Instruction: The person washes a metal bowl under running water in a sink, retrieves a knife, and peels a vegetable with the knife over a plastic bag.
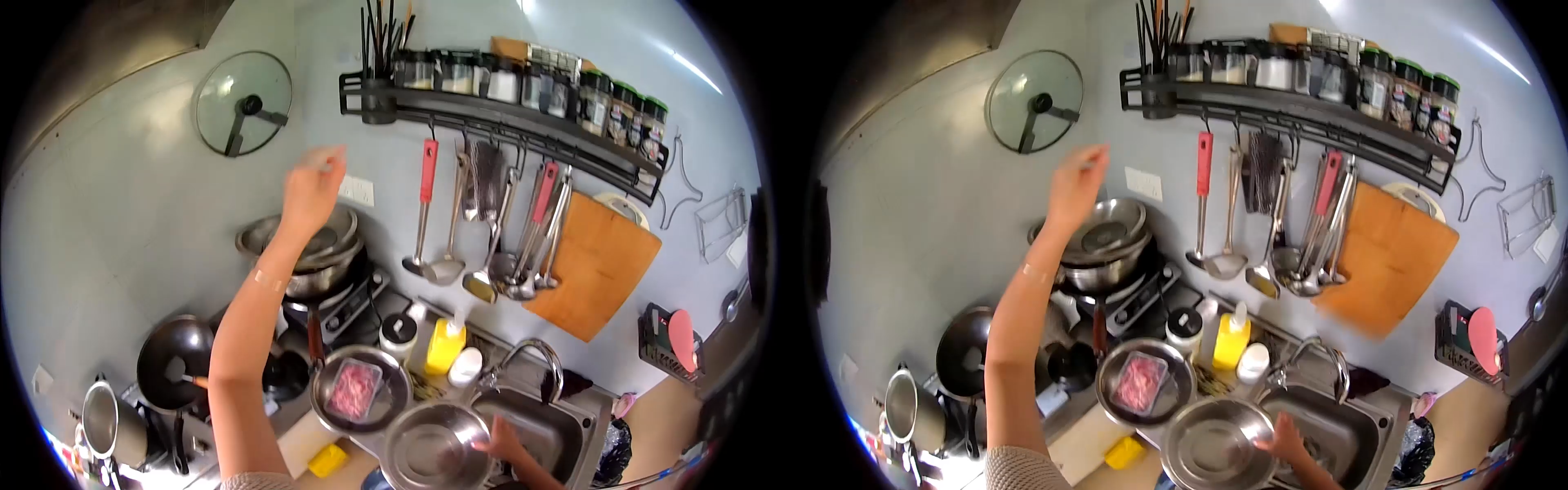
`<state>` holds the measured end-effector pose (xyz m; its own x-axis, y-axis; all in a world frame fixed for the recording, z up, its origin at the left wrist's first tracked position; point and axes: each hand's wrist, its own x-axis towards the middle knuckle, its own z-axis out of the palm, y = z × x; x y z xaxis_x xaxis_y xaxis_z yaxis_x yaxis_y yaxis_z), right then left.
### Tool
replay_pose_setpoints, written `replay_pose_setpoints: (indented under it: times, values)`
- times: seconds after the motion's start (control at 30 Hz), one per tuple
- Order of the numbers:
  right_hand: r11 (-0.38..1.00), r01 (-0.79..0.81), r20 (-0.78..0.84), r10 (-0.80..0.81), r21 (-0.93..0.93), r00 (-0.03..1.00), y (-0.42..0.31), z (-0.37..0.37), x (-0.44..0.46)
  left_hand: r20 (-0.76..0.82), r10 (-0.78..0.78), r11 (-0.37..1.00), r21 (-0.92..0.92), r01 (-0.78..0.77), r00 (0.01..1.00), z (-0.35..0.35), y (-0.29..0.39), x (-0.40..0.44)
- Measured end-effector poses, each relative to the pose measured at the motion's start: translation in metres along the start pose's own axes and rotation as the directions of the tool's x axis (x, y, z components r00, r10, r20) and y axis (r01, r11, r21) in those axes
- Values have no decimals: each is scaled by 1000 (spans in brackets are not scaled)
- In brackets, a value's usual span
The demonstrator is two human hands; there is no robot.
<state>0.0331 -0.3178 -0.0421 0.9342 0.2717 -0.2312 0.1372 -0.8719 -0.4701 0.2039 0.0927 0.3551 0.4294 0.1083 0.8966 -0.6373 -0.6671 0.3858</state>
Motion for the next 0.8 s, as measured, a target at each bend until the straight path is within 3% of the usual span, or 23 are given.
replay_pose_setpoints:
  times: [0.03, 0.07, 0.1, 0.13, 0.17, 0.27, 0.3, 0.33, 0.4, 0.43, 0.53, 0.7, 0.8]
  values:
    - [982, -82, -16, 86, 169, 996, 6, 11, -2, -71, 92, 988, 132, -83, 993, 13, -14, 35]
    - [980, -97, -20, 102, 176, 995, 4, 25, -12, -71, 145, 980, 148, -133, 987, 25, -27, 67]
    - [956, -199, -95, 224, 217, 970, 1, 38, -20, -71, 198, 969, 163, -185, 978, 38, -40, 96]
    - [921, -287, -173, 338, 263, 925, -4, 42, -20, -126, 250, 959, 172, -227, 960, 51, -51, 122]
    - [918, -295, -181, 348, 265, 920, -11, 39, -22, -182, 295, 947, 186, -262, 938, 62, -61, 142]
    - [833, -385, -295, 513, 398, 806, -22, 42, -22, -99, 336, 924, 227, -307, 937, 90, -78, 184]
    - [892, -338, -388, 438, 301, 811, -12, 51, -21, -73, 229, 955, 210, -209, 971, 99, -80, 192]
    - [936, -295, -470, 352, 194, 810, -4, 59, -22, -71, 235, 956, 199, -217, 969, 106, -84, 197]
    - [930, -276, -507, 364, 244, 781, 4, 71, -22, -36, 48, 927, 374, -31, 998, 113, -85, 207]
    - [935, -248, -530, 349, 255, 773, 8, 75, -22, -34, 56, 930, 367, -40, 998, 115, -84, 210]
    - [936, -204, -581, 339, 286, 740, 3, 73, -21, -15, -194, 891, 415, 183, 981, 118, -74, 216]
    - [872, -324, -530, 482, 367, 697, 2, 80, -21, -116, -172, 853, 480, 207, 978, 128, -99, 235]
    - [845, -368, -513, 530, 389, 676, -8, 70, -20, -213, -78, 883, 438, 167, 974, 131, -100, 236]
